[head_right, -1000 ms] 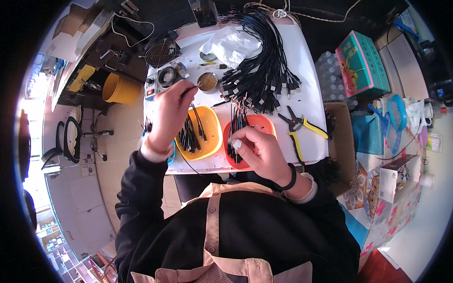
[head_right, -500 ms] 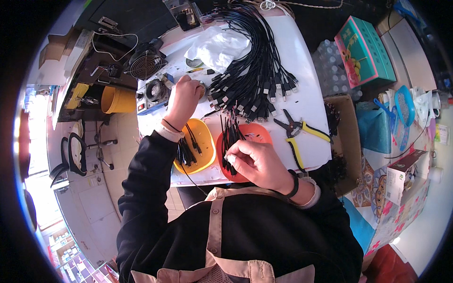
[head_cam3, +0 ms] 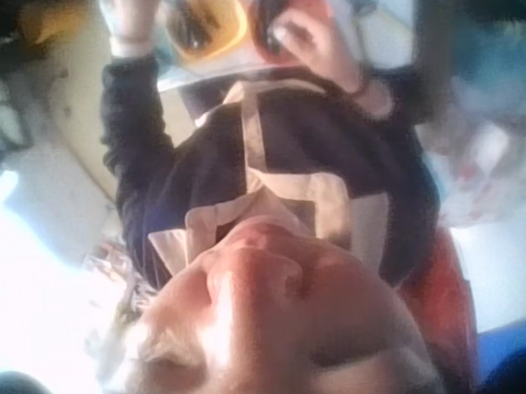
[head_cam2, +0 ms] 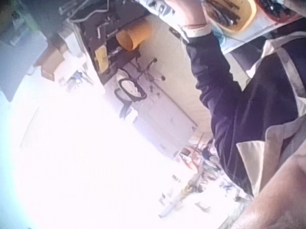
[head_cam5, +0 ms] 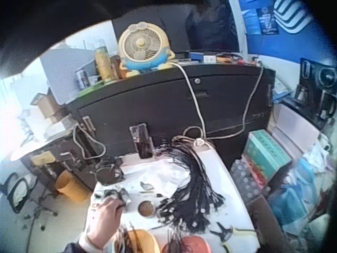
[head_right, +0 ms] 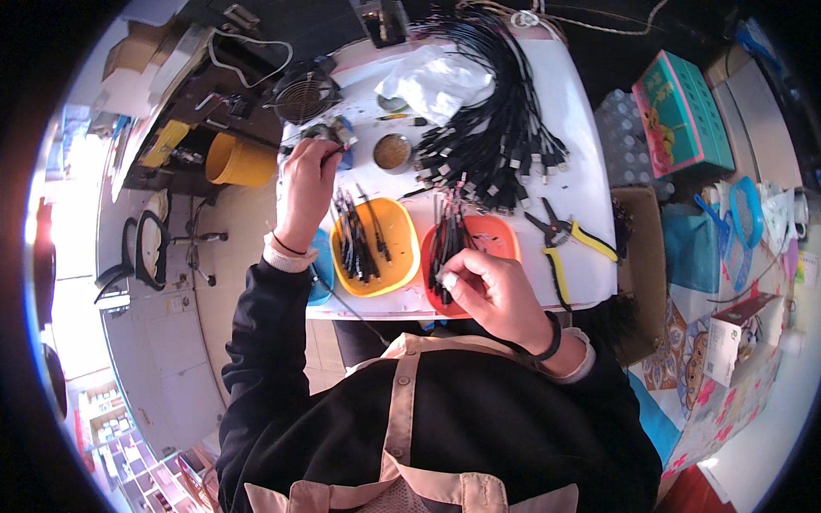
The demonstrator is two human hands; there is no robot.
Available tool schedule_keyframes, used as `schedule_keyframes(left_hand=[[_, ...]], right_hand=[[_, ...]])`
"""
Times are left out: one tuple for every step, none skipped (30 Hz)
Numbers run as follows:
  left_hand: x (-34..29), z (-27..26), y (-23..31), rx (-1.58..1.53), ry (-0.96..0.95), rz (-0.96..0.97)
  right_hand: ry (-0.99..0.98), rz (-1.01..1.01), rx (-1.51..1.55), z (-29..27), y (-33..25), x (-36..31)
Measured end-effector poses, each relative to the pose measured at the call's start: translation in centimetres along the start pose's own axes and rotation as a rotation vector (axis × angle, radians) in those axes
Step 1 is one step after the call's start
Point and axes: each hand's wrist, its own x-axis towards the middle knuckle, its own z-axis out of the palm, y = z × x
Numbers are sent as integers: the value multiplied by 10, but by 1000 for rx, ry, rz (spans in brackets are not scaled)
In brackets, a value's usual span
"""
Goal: The person repeatedly picks black cables from a pile, strips the ends, twists the exposed wires, and places the finished cables into one of three colored trays on the table. The process is repeated for multiple cables throughout the clip.
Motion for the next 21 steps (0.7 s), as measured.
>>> schedule_keyframes(left_hand=[[0,-9,-8,35,40,5],[1,-15,-17,28,60,-23],[2,-21,-26,56,78,-1],[4,-26,-36,80,71,-9],[6,-28,-45,100,53,-32],[8,-30,-53,123,47,-7],[10,-30,-61,152,36,9],[11,-29,-68,182,10,5],[13,-26,-73,211,-19,-5],[15,-23,-77,247,-42,-22],[17,-20,-81,261,-47,-2],[19,-17,-84,278,-62,6],[21,-15,-87,294,-89,1],[23,-13,-89,305,-97,17],[25,-10,-91,314,-116,21],[28,-8,-92,324,-136,24],[30,-6,-94,361,-149,51],[33,-4,-95,397,-161,77],[34,-2,-96,435,-170,107],[34,0,-96,422,-173,116],[35,1,-96,409,-172,129]], right_hand=[[0,2,10,3,0,-1],[-2,-11,7,7,0,-1],[-9,-22,18,10,0,-2],[-34,-10,15,12,0,-3],[-56,4,17,14,0,-3],[-68,18,27,16,0,-4],[-84,36,20,18,0,-4],[-92,55,23,20,0,-4],[-108,86,33,21,0,-4],[-116,89,11,22,0,-5],[-115,73,-13,23,0,-4],[-129,76,-24,23,0,-4],[-140,99,-33,23,0,-3],[-140,74,-30,23,-1,-3],[-138,68,-26,23,-1,-2],[-137,62,-21,23,-1,-1],[-143,71,-29,22,-2,0],[-150,81,-38,21,-2,2],[-159,99,-41,21,-2,2],[-155,79,-53,21,-2,2],[-152,68,-60,21,-2,2]])
